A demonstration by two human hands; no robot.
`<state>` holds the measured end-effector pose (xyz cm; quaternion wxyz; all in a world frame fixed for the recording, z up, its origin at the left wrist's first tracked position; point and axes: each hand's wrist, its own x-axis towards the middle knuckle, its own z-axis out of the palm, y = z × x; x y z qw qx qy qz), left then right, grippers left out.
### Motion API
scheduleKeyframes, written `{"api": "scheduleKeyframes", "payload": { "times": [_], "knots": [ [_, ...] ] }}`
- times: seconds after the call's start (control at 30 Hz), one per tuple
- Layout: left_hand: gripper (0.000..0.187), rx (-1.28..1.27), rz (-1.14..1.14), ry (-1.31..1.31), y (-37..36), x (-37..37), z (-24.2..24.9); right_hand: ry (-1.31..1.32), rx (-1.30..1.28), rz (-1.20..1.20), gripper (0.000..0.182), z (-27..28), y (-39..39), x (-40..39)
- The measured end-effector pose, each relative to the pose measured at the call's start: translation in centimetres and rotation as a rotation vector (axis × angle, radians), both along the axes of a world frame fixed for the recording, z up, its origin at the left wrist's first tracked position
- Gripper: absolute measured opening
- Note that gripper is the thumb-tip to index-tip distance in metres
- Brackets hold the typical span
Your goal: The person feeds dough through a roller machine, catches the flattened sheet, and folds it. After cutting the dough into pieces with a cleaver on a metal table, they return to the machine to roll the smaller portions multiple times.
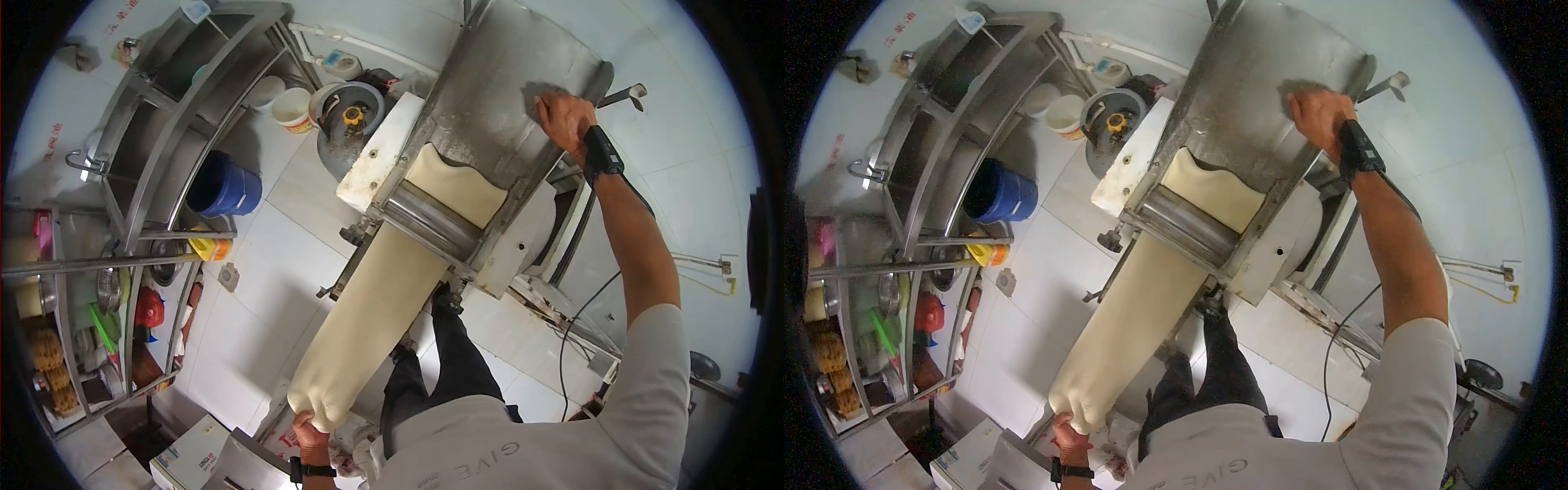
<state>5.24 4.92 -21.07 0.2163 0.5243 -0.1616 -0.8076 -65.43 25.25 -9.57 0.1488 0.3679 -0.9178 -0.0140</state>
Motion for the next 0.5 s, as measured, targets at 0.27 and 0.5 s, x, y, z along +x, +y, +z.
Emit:
{"api": "scheduleKeyframes", "payload": {
  "times": [0.27, 0.5],
  "knots": [
    [0.067, -0.031, 0.077, -0.024, -0.2, 4.7, 2.0, 0.04, -0.029, 0.012, 0.027, -0.1, 0.3, -0.1],
    [0.064, -0.048, 0.098, -0.055, 0.5, 6.2, 7.0, -0.013, -0.069, -0.029, 0.032, 0.1, 0.2, 0.3]
  ]
}}
